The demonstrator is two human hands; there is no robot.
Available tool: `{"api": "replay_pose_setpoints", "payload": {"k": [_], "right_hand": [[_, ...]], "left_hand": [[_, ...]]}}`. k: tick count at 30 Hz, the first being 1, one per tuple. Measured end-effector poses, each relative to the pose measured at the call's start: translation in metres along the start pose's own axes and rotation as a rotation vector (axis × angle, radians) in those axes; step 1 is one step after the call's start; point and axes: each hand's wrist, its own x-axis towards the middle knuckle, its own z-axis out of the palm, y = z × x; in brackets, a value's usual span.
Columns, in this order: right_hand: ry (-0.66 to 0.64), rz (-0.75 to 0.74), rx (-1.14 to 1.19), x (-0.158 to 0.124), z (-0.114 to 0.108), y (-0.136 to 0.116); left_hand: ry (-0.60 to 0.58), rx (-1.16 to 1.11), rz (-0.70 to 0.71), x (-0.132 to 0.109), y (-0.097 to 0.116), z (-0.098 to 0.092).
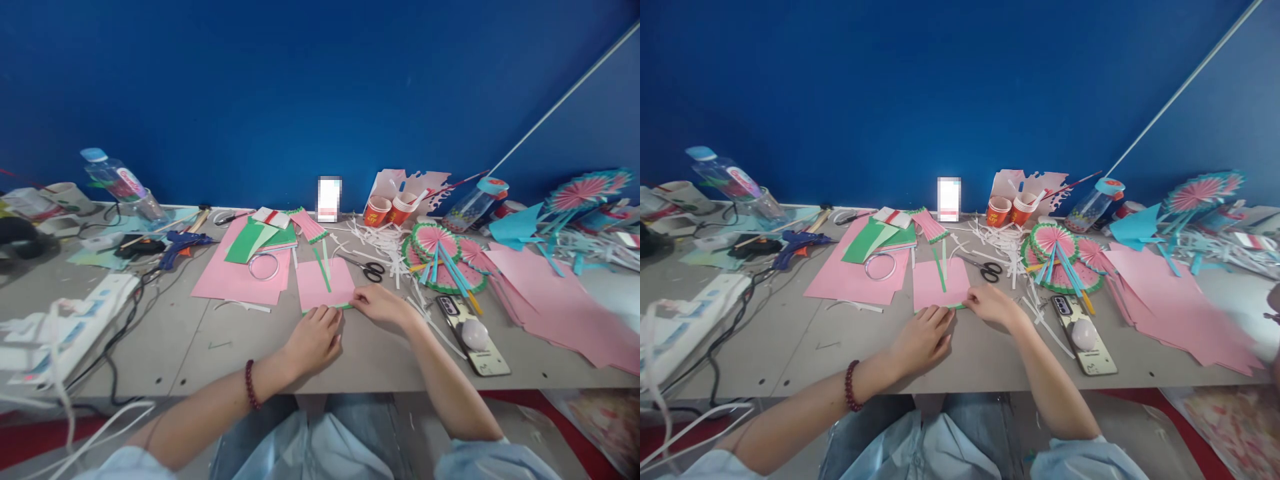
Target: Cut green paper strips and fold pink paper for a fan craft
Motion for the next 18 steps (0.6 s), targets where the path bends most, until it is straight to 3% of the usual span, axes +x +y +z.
{"api": "replay_pose_setpoints", "payload": {"k": [18], "right_hand": [[0.021, 0.022, -0.059, -0.0019, 0.0046, -0.0039]], "left_hand": [[-0.014, 0.016, -0.001, 0.0012, 0.0000, -0.0012]]}}
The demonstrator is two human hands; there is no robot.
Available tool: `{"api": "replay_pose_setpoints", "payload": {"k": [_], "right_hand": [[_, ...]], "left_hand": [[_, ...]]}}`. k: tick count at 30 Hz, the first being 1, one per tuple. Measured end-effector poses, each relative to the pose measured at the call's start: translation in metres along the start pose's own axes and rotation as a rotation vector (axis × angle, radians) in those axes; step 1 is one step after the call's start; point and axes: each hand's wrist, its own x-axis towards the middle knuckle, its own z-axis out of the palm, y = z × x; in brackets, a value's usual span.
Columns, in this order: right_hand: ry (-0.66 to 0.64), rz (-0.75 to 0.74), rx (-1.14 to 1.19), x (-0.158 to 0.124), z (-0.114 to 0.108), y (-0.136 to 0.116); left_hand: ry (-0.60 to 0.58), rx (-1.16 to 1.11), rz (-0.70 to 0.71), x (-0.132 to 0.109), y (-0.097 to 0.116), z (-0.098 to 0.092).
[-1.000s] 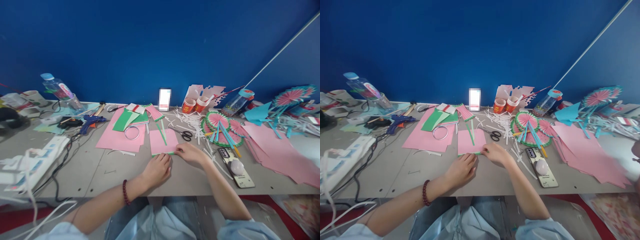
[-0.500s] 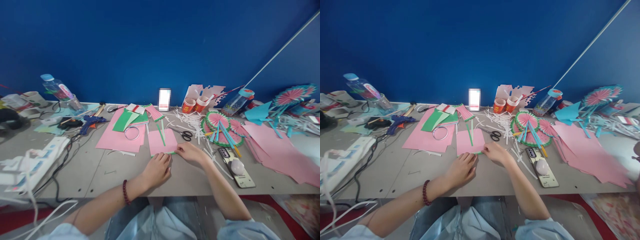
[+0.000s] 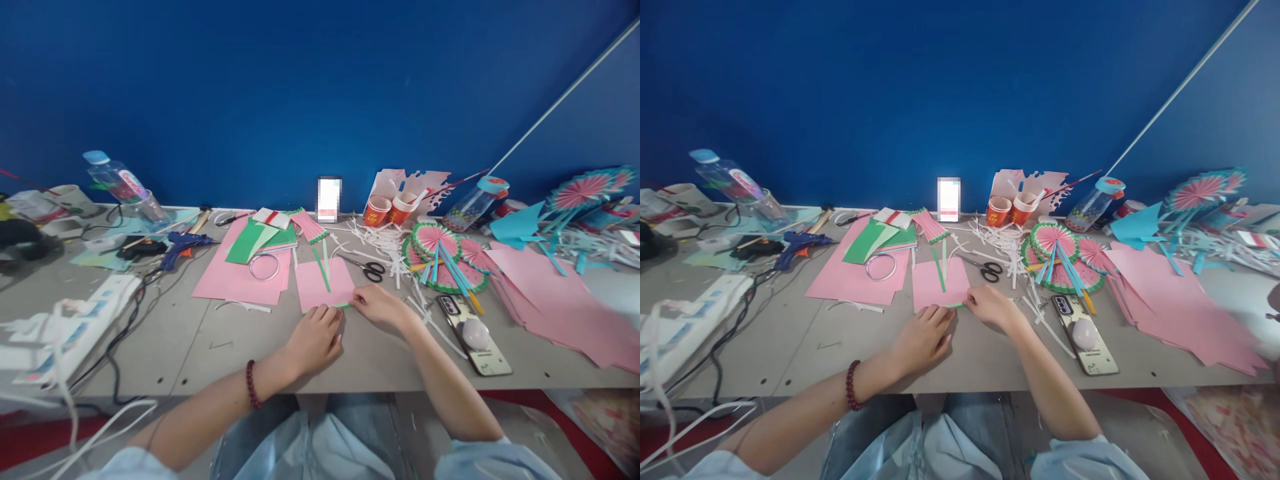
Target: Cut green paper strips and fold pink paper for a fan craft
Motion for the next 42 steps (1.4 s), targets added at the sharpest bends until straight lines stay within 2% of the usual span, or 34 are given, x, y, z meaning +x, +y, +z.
{"api": "replay_pose_setpoints", "payload": {"k": [17, 24, 31, 38, 40, 42], "right_hand": [[-0.009, 0.090, -0.081, -0.002, -0.003, -0.004], [-0.049, 0.264, -0.238, -0.005, -0.016, -0.013], [-0.042, 0.278, -0.254, -0.005, -0.018, -0.011], [0.071, 0.353, -0.274, -0.007, -0.027, 0.001], [0.108, 0.339, -0.275, -0.011, -0.032, -0.003], [0.127, 0.265, -0.289, -0.017, -0.035, -0.011]], "left_hand": [[0.016, 0.017, -0.030, 0.003, 0.003, -0.001], [0.031, 0.035, -0.021, 0.003, 0.003, 0.000], [0.028, 0.045, -0.015, 0.003, 0.003, -0.002], [0.017, 0.064, 0.001, 0.003, 0.004, -0.002], [0.023, 0.070, 0.000, 0.003, 0.004, -0.001], [0.032, 0.075, -0.001, 0.003, 0.004, 0.000]]}}
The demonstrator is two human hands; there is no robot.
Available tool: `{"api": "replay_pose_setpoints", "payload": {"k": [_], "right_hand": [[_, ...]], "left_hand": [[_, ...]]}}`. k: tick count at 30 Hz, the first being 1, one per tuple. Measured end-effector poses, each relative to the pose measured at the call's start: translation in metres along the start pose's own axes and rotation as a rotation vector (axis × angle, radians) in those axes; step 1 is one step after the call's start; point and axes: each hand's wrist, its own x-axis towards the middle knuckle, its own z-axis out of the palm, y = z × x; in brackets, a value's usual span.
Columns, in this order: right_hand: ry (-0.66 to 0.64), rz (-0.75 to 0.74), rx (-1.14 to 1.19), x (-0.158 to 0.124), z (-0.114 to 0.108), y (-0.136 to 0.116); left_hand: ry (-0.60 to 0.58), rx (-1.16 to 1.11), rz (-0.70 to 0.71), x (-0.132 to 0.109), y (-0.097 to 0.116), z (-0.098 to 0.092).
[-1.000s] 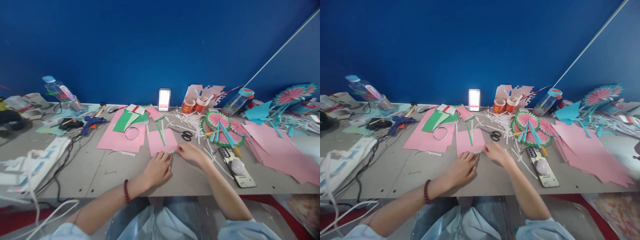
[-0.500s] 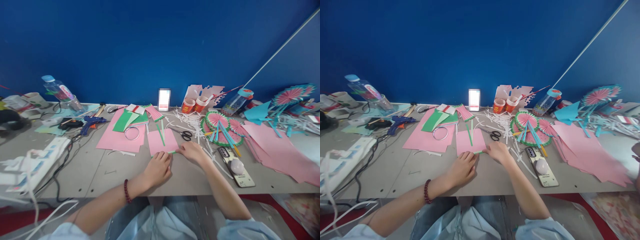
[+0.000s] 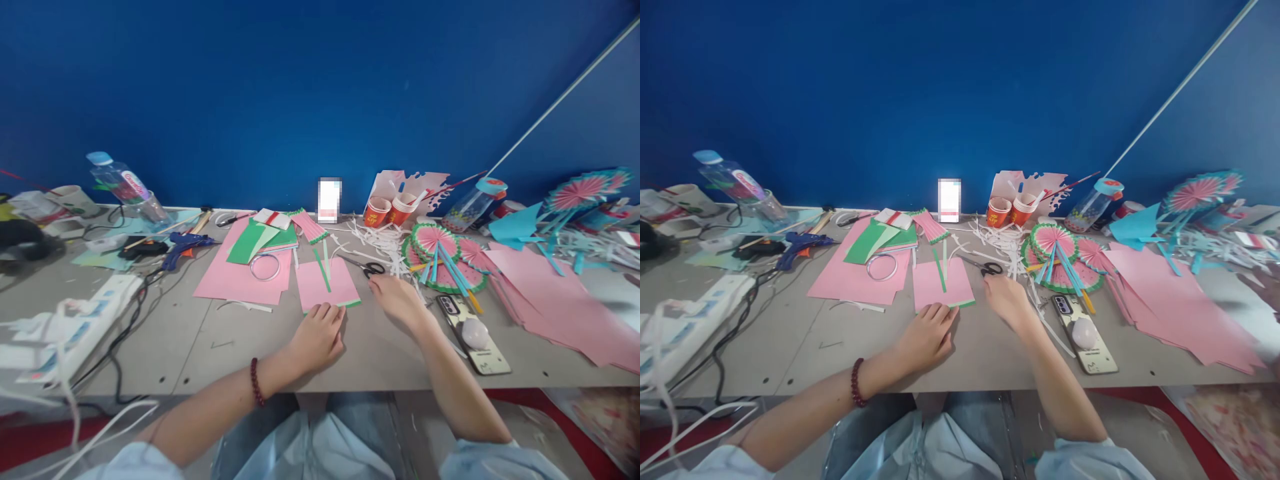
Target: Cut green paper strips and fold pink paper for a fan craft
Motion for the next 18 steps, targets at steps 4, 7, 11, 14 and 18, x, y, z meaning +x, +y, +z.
{"api": "replay_pose_setpoints", "payload": {"k": [4, 7, 11, 14, 18], "right_hand": [[0.047, -0.232, -0.021, -0.020, 0.007, -0.015], [0.145, -0.326, -0.028, -0.036, 0.031, -0.025], [0.236, -0.325, 0.008, -0.051, 0.065, -0.031], [0.294, -0.297, 0.029, -0.055, 0.079, -0.035], [0.340, -0.239, 0.050, -0.056, 0.086, -0.040]], "left_hand": [[0.002, -0.014, -0.011, 0.000, 0.000, 0.001], [-0.004, -0.054, -0.011, 0.000, -0.001, 0.001], [0.022, -0.063, -0.015, 0.000, -0.001, 0.001], [0.040, -0.030, -0.021, 0.000, 0.001, 0.004], [0.063, 0.060, -0.038, -0.008, 0.007, 0.008]]}}
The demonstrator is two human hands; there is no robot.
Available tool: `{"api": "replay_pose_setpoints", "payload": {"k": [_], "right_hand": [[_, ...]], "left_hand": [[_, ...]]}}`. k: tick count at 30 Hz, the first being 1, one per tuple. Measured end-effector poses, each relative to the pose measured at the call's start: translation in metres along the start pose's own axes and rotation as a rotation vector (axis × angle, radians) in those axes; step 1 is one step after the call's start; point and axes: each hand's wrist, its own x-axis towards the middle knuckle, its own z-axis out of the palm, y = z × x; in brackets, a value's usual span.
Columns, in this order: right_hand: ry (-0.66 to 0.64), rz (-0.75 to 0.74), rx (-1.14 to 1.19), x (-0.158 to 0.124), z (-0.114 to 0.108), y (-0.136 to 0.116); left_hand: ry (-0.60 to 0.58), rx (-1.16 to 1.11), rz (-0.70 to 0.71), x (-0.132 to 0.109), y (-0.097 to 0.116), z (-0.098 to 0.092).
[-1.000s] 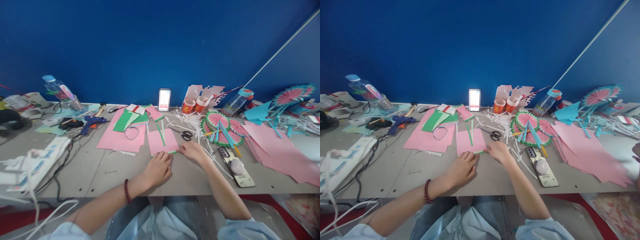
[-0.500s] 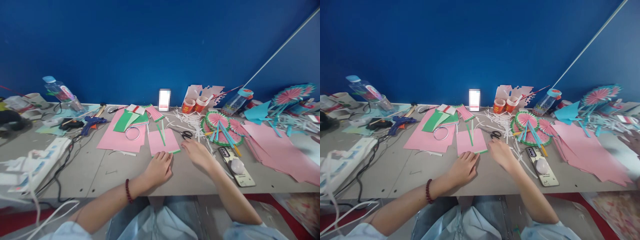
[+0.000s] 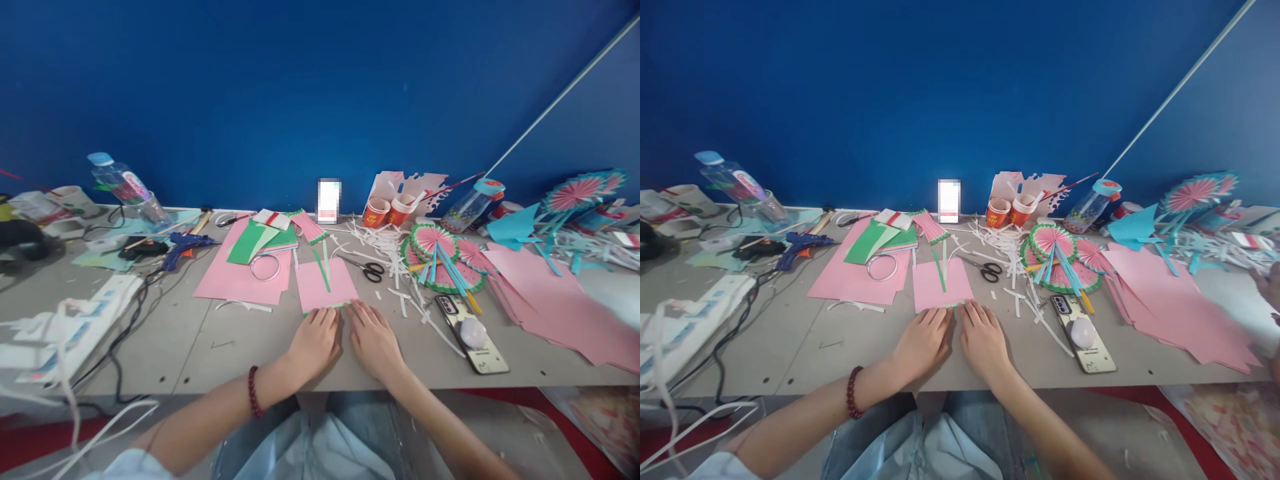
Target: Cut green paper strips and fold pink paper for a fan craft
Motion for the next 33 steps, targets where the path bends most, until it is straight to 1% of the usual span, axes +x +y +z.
{"api": "replay_pose_setpoints", "payload": {"k": [4, 8, 15, 20, 25, 30, 33], "right_hand": [[0.020, -0.005, 0.028, -0.002, 0.004, 0.000], [0.001, -0.011, 0.029, -0.004, 0.005, 0.002], [-0.005, -0.002, 0.029, -0.005, 0.003, 0.001], [0.039, 0.004, 0.071, -0.005, 0.005, 0.002], [0.060, 0.022, 0.109, -0.006, 0.006, 0.004], [0.063, -0.001, 0.077, -0.006, 0.007, 0.003], [0.069, -0.004, 0.095, -0.005, 0.005, 0.003]], "left_hand": [[0.015, 0.064, -0.066, -0.013, 0.006, 0.001], [0.052, 0.067, -0.163, -0.024, 0.011, 0.001], [0.133, 0.034, -0.303, -0.031, 0.017, 0.005], [0.181, 0.007, -0.312, -0.032, 0.016, 0.005], [0.175, -0.017, -0.325, -0.034, 0.016, 0.006], [0.183, -0.031, -0.350, -0.034, 0.017, 0.007], [0.179, -0.029, -0.361, -0.034, 0.017, 0.006]]}}
